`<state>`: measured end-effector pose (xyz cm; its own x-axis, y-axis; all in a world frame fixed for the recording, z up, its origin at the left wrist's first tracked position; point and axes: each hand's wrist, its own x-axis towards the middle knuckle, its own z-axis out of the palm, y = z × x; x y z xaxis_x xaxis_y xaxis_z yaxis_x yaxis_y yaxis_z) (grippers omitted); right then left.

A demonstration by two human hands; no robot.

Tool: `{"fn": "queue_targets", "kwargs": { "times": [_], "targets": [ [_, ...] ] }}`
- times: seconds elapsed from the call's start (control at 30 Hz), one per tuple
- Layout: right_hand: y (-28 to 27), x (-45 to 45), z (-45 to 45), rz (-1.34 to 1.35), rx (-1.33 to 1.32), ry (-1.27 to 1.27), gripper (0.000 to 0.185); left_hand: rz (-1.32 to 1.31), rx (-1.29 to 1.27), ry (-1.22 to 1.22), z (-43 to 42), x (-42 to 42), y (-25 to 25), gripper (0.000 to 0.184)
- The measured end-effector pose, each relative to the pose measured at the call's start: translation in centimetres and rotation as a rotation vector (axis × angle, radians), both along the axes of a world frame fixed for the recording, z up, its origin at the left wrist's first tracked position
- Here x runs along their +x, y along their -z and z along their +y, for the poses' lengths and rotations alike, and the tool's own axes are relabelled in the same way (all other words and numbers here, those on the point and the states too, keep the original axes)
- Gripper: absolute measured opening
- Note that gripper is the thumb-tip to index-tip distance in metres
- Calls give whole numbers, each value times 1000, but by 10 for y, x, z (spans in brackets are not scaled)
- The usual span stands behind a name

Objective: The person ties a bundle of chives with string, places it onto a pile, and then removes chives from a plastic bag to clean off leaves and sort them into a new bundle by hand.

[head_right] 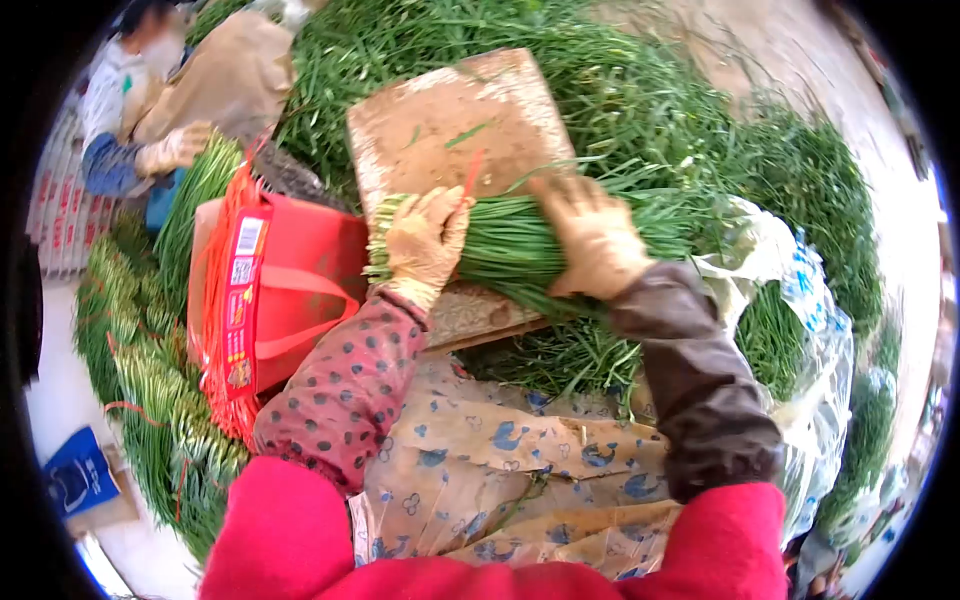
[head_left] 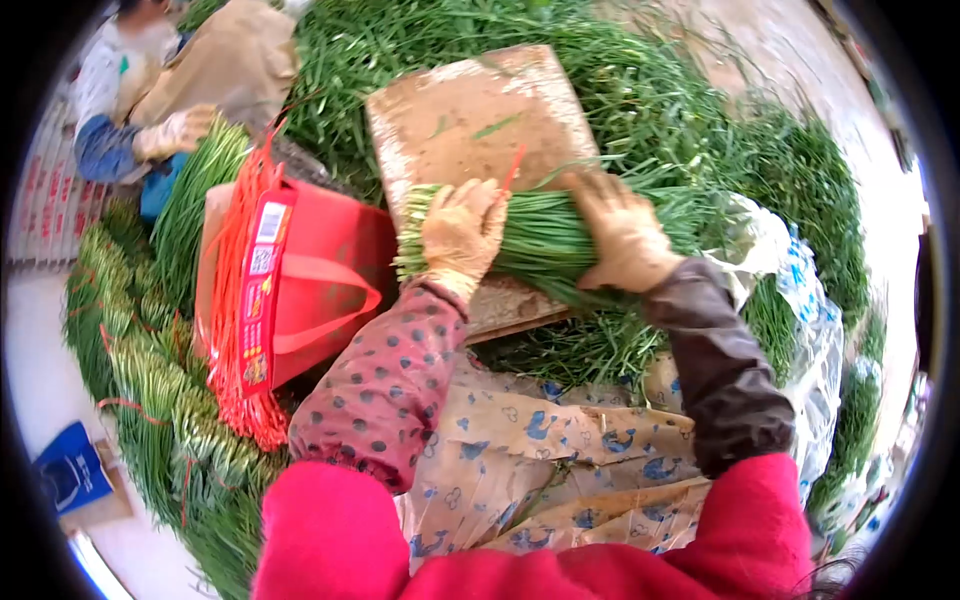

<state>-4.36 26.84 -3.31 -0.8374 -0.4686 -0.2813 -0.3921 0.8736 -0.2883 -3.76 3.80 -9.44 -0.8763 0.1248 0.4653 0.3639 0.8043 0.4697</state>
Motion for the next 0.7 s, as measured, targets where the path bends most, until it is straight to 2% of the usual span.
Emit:
{"fn": "queue_targets", "kwargs": {
  "times": [0.13,0.2,0.23,0.27,0.33,0.4,0.47,0.5,0.53,0.6,0.67,0.7],
  "targets": [
    [10,-6,19,79,69,-3,121,-32,93,-28,-1,23,5,16],
    [18,0,22,105,-49,46,117,-36,107,-28,-3,23,3,17],
    [21,5,21,91,-34,61,107,-61,137,-28,-4,25,4,17],
    [22,8,20,53,96,106,94,-72,172,-21,-4,24,5,17],
    [10,13,11,-5,176,136,79,-67,200,-46,-5,25,6,17],
    [-22,11,0,5,229,106,75,-63,213,-53,-12,21,1,17],
    [-69,6,-12,176,355,-16,71,-258,501,-27,-20,21,-7,15],
    [-96,5,-16,365,347,-119,61,-305,762,-38,-19,25,-16,15],
    [-123,3,-19,544,339,-223,51,-302,870,-49,-16,33,-31,15],
    [-167,-6,-30,984,281,-397,47,-271,1180,-20,-12,42,-59,16],
    [-214,-10,-53,1155,282,-515,25,-208,1420,120,-10,45,-81,19],
    [-234,-8,-64,1159,288,-510,25,-161,1436,123,-11,46,-91,19]
  ]
}}
